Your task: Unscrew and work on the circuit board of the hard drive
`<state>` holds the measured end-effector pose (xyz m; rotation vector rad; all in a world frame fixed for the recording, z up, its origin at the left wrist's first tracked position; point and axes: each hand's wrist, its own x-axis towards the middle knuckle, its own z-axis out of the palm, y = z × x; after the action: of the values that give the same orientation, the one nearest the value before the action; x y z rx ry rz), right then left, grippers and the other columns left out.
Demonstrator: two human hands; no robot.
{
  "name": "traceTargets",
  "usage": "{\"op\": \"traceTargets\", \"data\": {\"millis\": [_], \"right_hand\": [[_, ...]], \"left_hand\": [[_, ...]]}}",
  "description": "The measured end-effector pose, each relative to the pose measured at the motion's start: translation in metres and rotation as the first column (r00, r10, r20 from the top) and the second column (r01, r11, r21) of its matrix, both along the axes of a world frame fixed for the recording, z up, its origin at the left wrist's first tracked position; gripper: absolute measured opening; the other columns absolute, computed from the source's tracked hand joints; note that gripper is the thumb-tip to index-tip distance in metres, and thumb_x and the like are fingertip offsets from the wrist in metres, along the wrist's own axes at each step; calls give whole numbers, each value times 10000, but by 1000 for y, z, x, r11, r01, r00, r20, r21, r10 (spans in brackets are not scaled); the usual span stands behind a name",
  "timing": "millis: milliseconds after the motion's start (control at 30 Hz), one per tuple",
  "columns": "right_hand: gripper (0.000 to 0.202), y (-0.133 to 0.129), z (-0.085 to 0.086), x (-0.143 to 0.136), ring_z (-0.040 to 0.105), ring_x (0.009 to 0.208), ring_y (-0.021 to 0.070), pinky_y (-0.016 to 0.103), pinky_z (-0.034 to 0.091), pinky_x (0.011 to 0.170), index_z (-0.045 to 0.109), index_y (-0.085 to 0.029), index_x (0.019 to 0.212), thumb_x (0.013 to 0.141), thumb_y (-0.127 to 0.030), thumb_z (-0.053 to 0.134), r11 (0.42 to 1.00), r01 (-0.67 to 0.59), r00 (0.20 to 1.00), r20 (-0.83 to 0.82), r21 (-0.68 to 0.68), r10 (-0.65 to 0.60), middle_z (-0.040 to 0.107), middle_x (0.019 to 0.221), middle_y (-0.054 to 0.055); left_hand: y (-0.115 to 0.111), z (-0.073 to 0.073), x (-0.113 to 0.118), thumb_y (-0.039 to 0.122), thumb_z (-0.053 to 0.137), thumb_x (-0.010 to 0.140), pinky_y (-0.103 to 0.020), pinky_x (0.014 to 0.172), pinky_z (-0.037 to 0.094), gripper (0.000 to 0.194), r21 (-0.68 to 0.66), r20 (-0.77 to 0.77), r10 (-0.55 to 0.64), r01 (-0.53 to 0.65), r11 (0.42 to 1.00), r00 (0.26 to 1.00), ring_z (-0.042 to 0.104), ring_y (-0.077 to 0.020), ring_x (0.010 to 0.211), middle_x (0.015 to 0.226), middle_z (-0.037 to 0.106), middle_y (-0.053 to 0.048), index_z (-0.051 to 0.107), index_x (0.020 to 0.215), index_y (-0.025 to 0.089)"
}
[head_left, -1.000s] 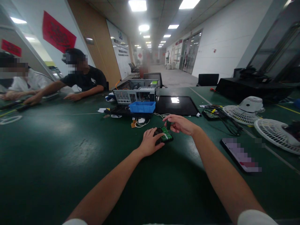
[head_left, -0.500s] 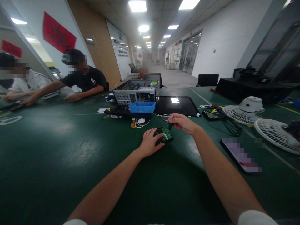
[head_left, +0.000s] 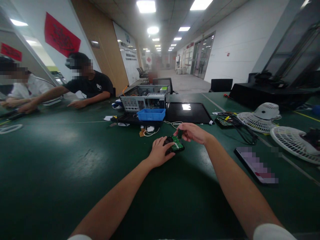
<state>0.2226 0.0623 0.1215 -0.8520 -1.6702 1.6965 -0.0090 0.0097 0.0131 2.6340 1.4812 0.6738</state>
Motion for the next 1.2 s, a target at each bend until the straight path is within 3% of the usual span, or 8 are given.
{"op": "traceTargets", "data": {"millis": [233, 433, 600, 800, 900, 1067, 1200], "right_hand": [[327, -2, 5, 2, 564, 586, 103, 221, 385, 447, 665, -198, 1125, 877, -411, 673, 1000, -15, 1000, 9, 11, 15, 703, 976, 68], [226, 4, 2, 6, 527, 636, 95, 203, 366, 499, 715, -176, 971, 853, -368, 707, 993, 51, 997, 54, 104, -57, 645, 831, 25], [197, 3, 0, 4, 512, 593, 85, 214, 335, 475, 670, -176, 893, 826, -358, 706, 995, 60, 996, 62, 79, -65, 707, 940, 53], [268, -2, 5, 2, 486, 528, 83, 217, 281, 415, 684, -168, 1045, 894, -370, 591, 996, -77, 993, 90, 53, 72, 728, 1004, 84], [289, -4, 5, 2, 513, 546, 88, 214, 312, 413, 696, -156, 992, 916, -399, 559, 993, -112, 990, 97, 47, 107, 723, 1063, 104], [309, -3, 1, 2, 576, 576, 112, 223, 403, 452, 638, -169, 976, 908, -468, 595, 996, -91, 995, 30, 1, 91, 732, 1061, 118], [320, -1, 0, 2, 562, 581, 109, 211, 364, 440, 636, -199, 1066, 900, -473, 634, 999, -41, 999, 31, 2, 41, 735, 1011, 89]], "left_hand": [[1, -2, -1, 529, 677, 893, -596, 1154, 261, 545, -5, -5, -2, 2, 1000, 1000, 298, -369, 1445, 1593, 323, -72, 555, 1403, 378], [0, 1, -1, 538, 660, 903, -602, 1151, 270, 552, -20, -7, -10, 10, 1000, 1000, 298, -376, 1446, 1599, 312, -75, 541, 1418, 377], [-1, 2, -2, 534, 666, 899, -612, 1154, 267, 546, -20, -2, -8, 8, 1000, 1000, 294, -379, 1448, 1599, 316, -62, 547, 1410, 382], [0, 1, -1, 522, 685, 890, -611, 1149, 272, 548, -14, 10, -9, 9, 1000, 1000, 304, -377, 1443, 1593, 330, -63, 550, 1404, 391], [1, 0, 0, 505, 708, 875, -599, 1140, 289, 542, -1, 11, -2, 2, 1000, 1000, 320, -376, 1429, 1586, 346, -65, 571, 1386, 386], [1, -1, 0, 502, 717, 868, -588, 1144, 286, 550, 7, 11, -1, 1, 1000, 1000, 326, -371, 1425, 1581, 356, -61, 573, 1386, 382], [1, -2, -1, 504, 714, 870, -592, 1149, 280, 552, 6, 18, -6, 6, 1000, 1000, 322, -375, 1429, 1584, 348, -65, 570, 1389, 382]]}}
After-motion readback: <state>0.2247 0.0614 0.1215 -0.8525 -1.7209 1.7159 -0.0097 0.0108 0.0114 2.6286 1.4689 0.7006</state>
